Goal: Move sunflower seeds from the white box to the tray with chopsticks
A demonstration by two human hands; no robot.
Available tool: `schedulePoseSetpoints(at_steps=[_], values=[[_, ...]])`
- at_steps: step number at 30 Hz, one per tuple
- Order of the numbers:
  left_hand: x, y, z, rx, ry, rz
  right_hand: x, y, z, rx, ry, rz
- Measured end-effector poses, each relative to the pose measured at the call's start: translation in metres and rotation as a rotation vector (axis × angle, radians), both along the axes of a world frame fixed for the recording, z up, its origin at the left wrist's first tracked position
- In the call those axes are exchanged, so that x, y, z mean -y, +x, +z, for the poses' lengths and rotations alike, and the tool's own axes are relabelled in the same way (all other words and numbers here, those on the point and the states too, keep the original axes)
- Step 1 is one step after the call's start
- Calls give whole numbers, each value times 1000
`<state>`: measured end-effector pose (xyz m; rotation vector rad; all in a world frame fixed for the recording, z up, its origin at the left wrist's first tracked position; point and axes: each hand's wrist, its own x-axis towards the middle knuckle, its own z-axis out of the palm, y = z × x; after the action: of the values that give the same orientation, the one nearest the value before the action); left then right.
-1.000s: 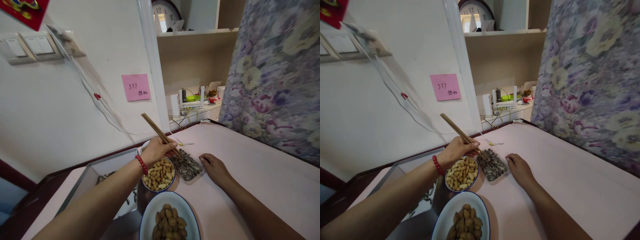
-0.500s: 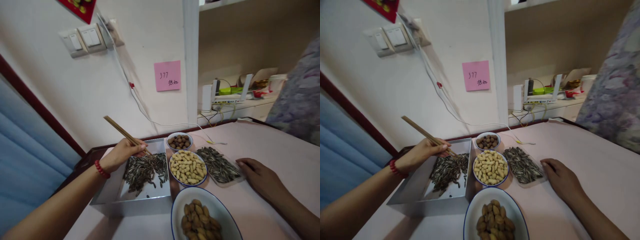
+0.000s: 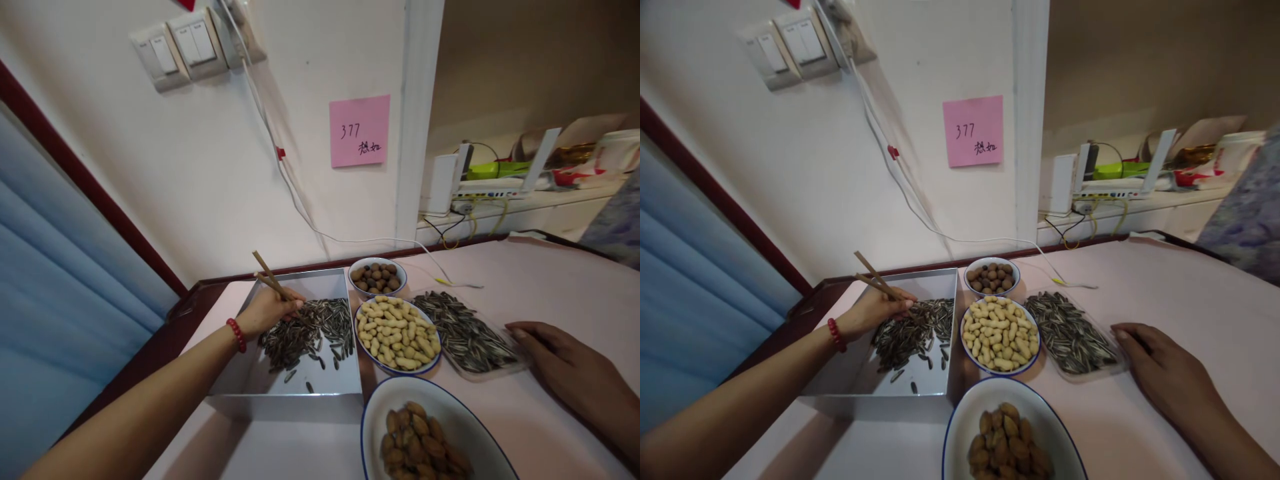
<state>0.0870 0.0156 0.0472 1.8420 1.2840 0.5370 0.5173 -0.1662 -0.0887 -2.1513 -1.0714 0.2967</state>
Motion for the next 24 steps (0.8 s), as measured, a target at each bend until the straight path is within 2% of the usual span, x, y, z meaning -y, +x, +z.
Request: schedulePoseSetpoints(at_steps=[4,8,11,17,24], values=[[-2,-4,1,-14,39,-33,0,-1,3,-5,-12,-9],[1,-7,6,-121,138,-67,-1,-2,3,-5,-8,-21],[3,-6,8,-172,147,-68,-1,-2,3,-4,-12,-15],[0,-6,2,-173,141,-111,0,-1,3,-27,-53,-27],[-1,-5,-3,-193,173,-113,2,-7,11,-54,-12,-35]])
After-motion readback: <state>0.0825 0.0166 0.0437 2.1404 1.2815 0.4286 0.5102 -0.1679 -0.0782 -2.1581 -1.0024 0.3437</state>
